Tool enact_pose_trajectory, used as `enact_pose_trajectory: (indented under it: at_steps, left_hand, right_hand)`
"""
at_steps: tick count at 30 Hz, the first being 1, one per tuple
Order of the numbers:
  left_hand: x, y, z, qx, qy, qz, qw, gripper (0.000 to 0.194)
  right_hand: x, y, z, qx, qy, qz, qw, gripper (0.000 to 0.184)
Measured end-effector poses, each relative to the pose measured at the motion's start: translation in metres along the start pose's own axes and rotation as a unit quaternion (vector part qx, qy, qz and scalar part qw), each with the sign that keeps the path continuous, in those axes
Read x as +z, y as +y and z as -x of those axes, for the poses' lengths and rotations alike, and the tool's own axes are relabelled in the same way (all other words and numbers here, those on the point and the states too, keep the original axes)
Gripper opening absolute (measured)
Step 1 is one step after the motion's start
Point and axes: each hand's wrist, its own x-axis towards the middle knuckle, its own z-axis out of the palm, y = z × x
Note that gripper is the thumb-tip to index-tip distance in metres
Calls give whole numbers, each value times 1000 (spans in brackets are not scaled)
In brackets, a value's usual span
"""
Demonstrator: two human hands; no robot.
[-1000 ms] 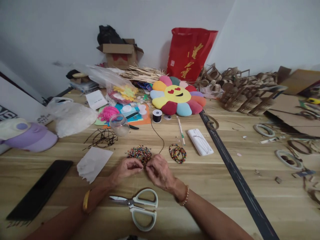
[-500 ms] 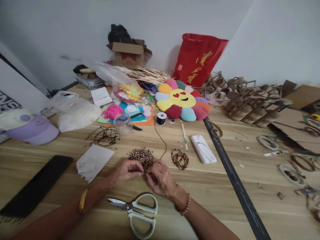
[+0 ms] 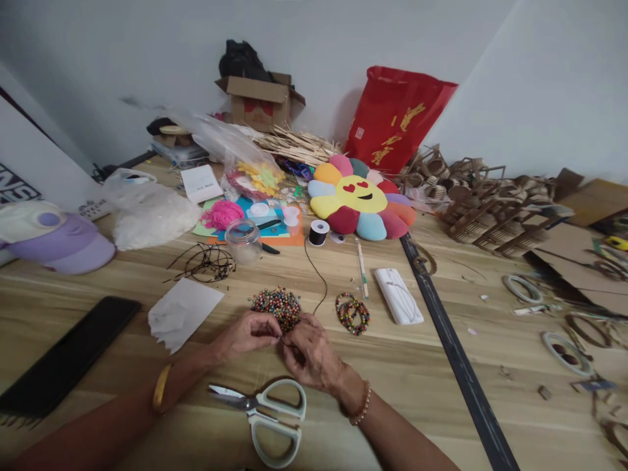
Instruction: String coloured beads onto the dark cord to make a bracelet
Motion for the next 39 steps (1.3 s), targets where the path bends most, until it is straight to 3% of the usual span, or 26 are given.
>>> enact_pose_trajectory:
  at_steps: [39]
  left_hand:
    - [0, -2, 0, 17, -14, -7, 1000, 11]
  right_hand:
    - [2, 2, 2, 13, -12, 3, 1000, 12]
